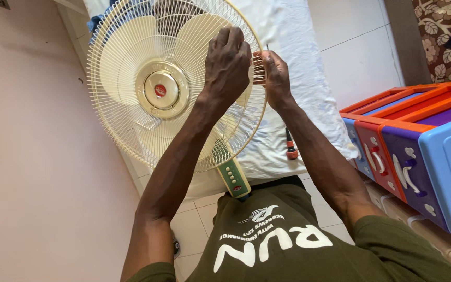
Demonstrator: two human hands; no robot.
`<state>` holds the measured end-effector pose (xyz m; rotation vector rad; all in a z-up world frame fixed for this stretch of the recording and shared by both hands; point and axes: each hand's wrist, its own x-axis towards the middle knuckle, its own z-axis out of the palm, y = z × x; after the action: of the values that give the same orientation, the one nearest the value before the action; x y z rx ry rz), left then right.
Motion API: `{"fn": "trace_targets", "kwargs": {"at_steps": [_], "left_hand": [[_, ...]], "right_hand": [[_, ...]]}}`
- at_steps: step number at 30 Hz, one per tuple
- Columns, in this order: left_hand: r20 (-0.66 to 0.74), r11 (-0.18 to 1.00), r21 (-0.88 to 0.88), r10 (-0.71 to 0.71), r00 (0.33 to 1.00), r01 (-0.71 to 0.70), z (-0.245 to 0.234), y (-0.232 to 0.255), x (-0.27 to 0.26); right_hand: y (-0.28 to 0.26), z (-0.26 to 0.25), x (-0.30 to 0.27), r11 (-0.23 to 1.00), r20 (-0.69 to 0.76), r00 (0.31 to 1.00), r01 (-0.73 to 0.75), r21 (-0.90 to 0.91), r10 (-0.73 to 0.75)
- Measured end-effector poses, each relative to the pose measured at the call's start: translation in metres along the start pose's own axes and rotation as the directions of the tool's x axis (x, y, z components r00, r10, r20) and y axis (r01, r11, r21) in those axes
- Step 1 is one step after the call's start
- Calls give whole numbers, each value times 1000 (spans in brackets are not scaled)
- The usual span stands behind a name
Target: The person assembles a standing fan by attaching the front grille and securing it with a screwdriver. They repeatedly tighten and loosen screws on the fan grille while standing in a tiled room.
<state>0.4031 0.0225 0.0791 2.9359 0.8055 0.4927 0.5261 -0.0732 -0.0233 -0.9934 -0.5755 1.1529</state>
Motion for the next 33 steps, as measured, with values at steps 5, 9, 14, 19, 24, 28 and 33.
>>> {"fn": "trace_targets", "kwargs": {"at_steps": [5,9,14,19,24,28,33], "left_hand": [[-53,987,127,102,993,-94,-6,6,-2],[-42,984,157,92,995,-84,-7,8,-5],[-49,998,54,24,999,-21,-5,5,-6],[-136,998,-56,-7,991,-1,-6,4,-13],[-183,978,-205,-65,981,26,-9,35,-41],[-50,808,-588,-84,995,39,-20,100,-131],[167,622,-746,-170,971,237,-46,134,-248]], "right_hand": [[-10,-4,5,931,21,995,103,-350,-102],[-14,-8,6,854,15,992,116,-508,-126],[-7,-5,2,939,48,993,115,-324,-105],[13,-11,4,990,115,992,-28,-142,44],[37,-44,-39,885,-100,995,-73,-460,30],[58,-90,-131,-85,-113,970,-97,-992,216],[72,-102,-219,345,-234,967,-255,-904,102]]}}
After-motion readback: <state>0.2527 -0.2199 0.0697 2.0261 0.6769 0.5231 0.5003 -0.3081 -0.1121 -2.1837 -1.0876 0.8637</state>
